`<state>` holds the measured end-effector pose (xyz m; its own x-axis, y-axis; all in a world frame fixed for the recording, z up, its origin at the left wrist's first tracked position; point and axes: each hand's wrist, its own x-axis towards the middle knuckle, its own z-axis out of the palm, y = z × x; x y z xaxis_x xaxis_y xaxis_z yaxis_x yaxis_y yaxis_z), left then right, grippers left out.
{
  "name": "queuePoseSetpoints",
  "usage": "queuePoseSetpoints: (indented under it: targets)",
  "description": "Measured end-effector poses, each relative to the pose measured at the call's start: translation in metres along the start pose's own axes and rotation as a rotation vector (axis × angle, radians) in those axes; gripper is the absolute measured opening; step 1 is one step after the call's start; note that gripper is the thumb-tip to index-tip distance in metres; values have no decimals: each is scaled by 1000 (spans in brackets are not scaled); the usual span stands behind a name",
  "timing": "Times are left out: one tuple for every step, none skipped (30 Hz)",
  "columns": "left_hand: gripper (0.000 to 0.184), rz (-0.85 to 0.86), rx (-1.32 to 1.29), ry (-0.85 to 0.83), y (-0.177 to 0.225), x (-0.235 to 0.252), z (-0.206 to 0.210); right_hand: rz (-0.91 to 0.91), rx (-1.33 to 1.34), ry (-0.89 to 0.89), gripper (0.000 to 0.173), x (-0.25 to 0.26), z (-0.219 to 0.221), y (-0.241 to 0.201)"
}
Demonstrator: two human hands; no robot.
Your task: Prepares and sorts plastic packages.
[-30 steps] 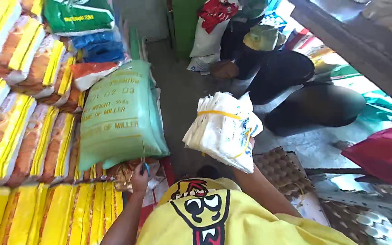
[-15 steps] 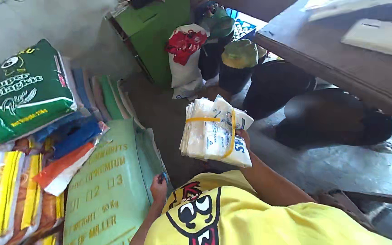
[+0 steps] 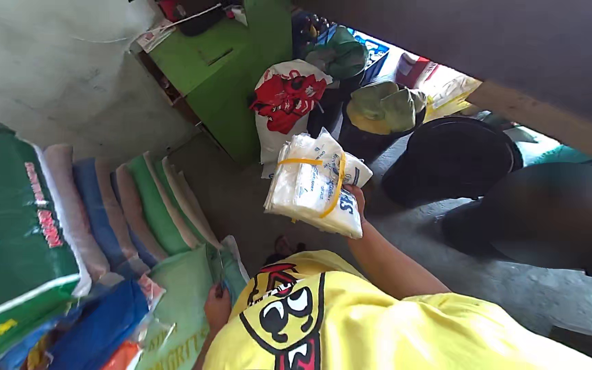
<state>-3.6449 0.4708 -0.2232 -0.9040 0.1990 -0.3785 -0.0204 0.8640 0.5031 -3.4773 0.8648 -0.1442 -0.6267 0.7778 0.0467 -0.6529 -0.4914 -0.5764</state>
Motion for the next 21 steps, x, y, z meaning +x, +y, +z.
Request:
queuePoseSetpoints:
  targets:
    - [40, 81, 3, 1, 22, 33, -7, -10, -15, 24, 16, 19, 3, 6]
    - [39, 187, 0, 16, 42, 68, -11, -14, -21, 65, 17, 37, 9, 11]
    - [38, 288, 8, 24, 63, 102, -15, -7, -16, 116, 20, 54, 15, 15]
    - [37, 370, 28, 12, 87, 134, -20, -5, 3, 152, 20, 71, 19, 18]
    - [38, 431, 43, -11, 117, 163, -25, -8, -16, 194, 20, 89, 22, 21]
    - [39, 481, 43, -33, 148, 189, -28, -12, -45, 235, 19, 108, 24, 22]
    - [40, 519, 16, -55, 178, 212, -29, -12, -65, 274, 19, 128, 23, 22]
    - [41, 554, -41, -65, 209, 233, -28, -13, -80, 306, 18, 148, 20, 22]
    - [40, 582, -108, -61, 238, 252, -26, -10, -106, 344, 18, 171, 19, 21]
    - [39, 606, -186, -47, 264, 267, -22, 6, -142, 386, 19, 193, 15, 22]
    - [38, 624, -263, -31, 286, 279, -17, 26, -173, 418, 21, 215, 9, 23]
    - [37, 635, -335, -15, 305, 290, -13, 49, -203, 446, 22, 237, 0, 26]
    - [36, 643, -392, -1, 323, 302, -8, 67, -231, 469, 24, 262, -11, 28]
    - [36, 649, -427, 9, 342, 315, -5, 79, -240, 488, 24, 289, -21, 29]
    - [36, 644, -441, 17, 358, 327, -3, 90, -240, 516, 25, 317, -28, 31]
    - [35, 637, -430, 23, 371, 339, -4, 99, -238, 544, 24, 342, -33, 35]
    - [35, 630, -403, 29, 384, 352, -7, 107, -233, 571, 23, 364, -36, 40]
    - [35, 630, -365, 41, 399, 365, -10, 110, -230, 594, 23, 388, -39, 43]
    - [34, 632, -329, 50, 415, 379, -15, 116, -234, 602, 24, 412, -43, 45]
    - [34, 639, -302, 66, 431, 394, -20, 129, -239, 604, 25, 436, -48, 48]
    - [33, 658, -279, 94, 447, 410, -26, 145, -244, 600, 28, 458, -54, 52]
